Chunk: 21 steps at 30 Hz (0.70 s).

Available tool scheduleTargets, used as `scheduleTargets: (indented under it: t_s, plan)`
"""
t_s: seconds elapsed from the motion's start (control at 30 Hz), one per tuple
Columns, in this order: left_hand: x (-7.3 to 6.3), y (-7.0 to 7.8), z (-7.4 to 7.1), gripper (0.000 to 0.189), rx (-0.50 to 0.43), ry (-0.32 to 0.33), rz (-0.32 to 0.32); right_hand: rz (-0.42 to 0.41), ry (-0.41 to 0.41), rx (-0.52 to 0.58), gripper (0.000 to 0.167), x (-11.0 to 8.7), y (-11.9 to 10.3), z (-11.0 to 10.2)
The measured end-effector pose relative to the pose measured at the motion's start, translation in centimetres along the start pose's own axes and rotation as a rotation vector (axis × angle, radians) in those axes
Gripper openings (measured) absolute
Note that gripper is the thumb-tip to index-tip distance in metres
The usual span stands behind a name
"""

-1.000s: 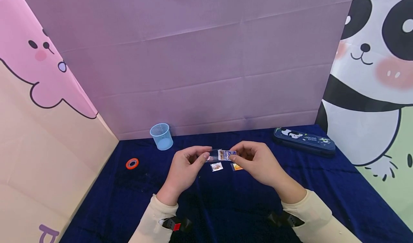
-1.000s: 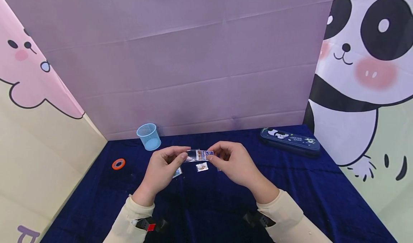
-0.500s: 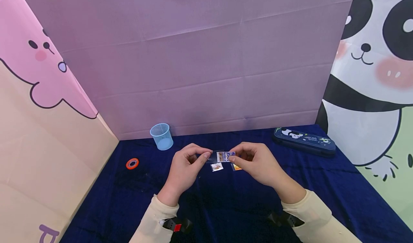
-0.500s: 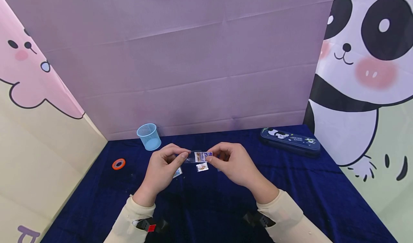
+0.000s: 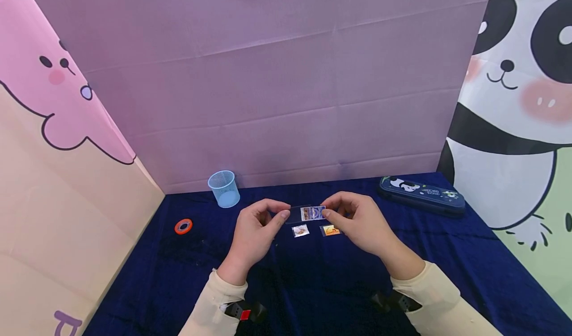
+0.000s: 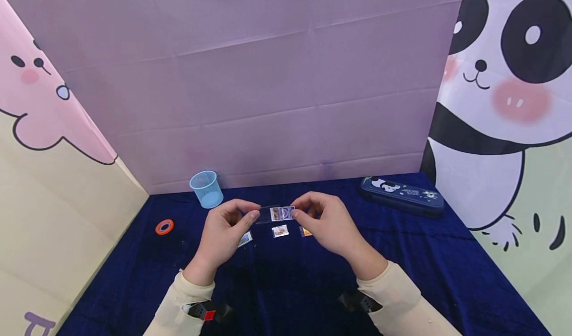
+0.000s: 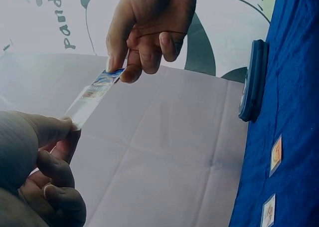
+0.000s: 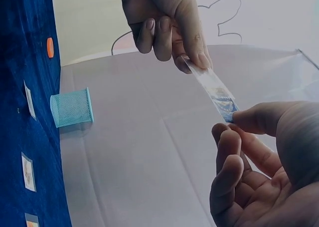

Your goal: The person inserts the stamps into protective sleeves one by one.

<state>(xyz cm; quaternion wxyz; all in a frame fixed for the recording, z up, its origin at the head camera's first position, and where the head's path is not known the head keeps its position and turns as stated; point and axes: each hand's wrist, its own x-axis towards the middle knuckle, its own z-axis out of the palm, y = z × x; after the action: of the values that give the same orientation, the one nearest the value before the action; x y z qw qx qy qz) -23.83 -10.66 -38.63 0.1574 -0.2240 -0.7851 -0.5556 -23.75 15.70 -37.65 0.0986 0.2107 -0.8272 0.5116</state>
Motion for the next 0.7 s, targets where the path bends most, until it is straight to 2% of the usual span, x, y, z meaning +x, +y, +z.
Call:
scheduleTargets:
  t_s: [0.4,0.7]
  plan:
    - [-0.09,0.01,0.03,0.008,0.018,-0.003,-0.03,0.012,-0.008,0.008,0.005,-0.14,-0.27,0.37]
    - [-0.1,-0.02,0.14,0.008,-0.008,-0.009,-0.02,-0.003,-0.025,0.02,0.005,-0.23,-0.25,0.57]
